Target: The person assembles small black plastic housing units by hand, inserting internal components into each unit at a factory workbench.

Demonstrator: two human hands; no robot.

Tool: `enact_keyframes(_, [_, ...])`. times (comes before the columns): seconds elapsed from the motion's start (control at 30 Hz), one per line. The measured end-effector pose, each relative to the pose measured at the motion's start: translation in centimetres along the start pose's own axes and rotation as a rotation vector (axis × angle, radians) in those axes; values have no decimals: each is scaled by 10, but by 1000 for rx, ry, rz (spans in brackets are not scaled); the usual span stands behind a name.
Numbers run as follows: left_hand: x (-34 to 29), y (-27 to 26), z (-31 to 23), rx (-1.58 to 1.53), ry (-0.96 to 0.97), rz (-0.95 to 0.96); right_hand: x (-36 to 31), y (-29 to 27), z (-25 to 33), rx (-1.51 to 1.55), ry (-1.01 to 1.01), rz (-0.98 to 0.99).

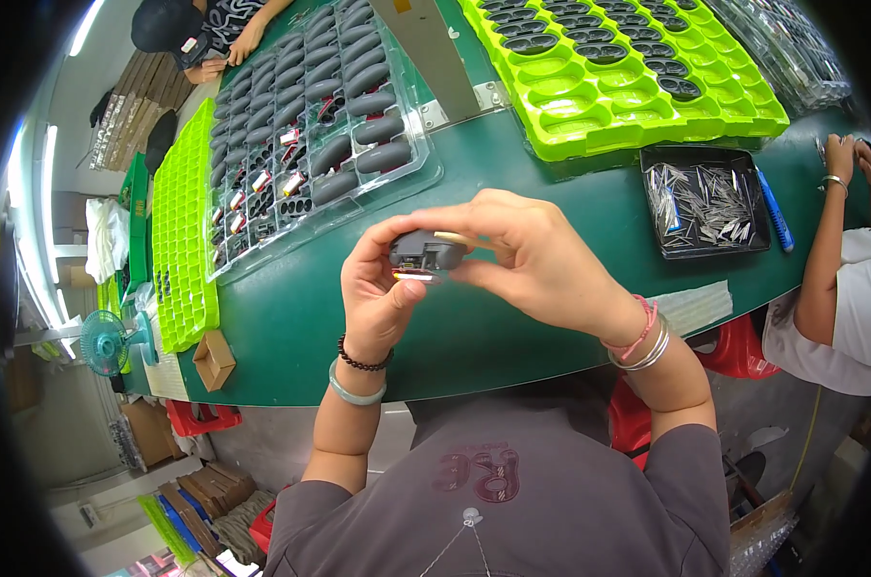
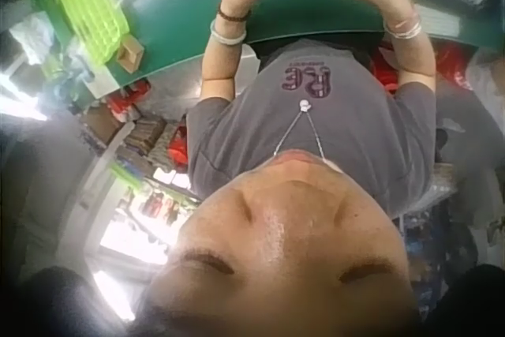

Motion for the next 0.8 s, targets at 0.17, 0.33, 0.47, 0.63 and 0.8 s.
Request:
enact_keyframes(0.17, [1, 6, -25, 585, 563, -69, -2, -1, -6, -74, -73, -71])
enact_keyframes(0.33, [-1, 8, -14, 627, 450, -32, 1, -2, -7, -254, 57, -25])
enact_keyframes(0.47, [3, -3, 11, 40, -123, -55, 3, -3, -17, 48, 172, 29])
enact_keyframes(0.63, [-1, 0, 31, -308, -411, -83, 3, -1, -26, 139, 271, 113])
enact_keyframes(0.8, [0, -6, 17, -1, 6, -173, 0, 12, -10, -212, 53, 51])
Point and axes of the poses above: each hand's wrist, its own x-axis towards the middle knuckle, its own y-axis out of the palm, z = x × y, the point moved 7 cm from there along x, towards the middle knuckle, and after that the axes turned 14 degrees about -z, right-handed, at the moved point
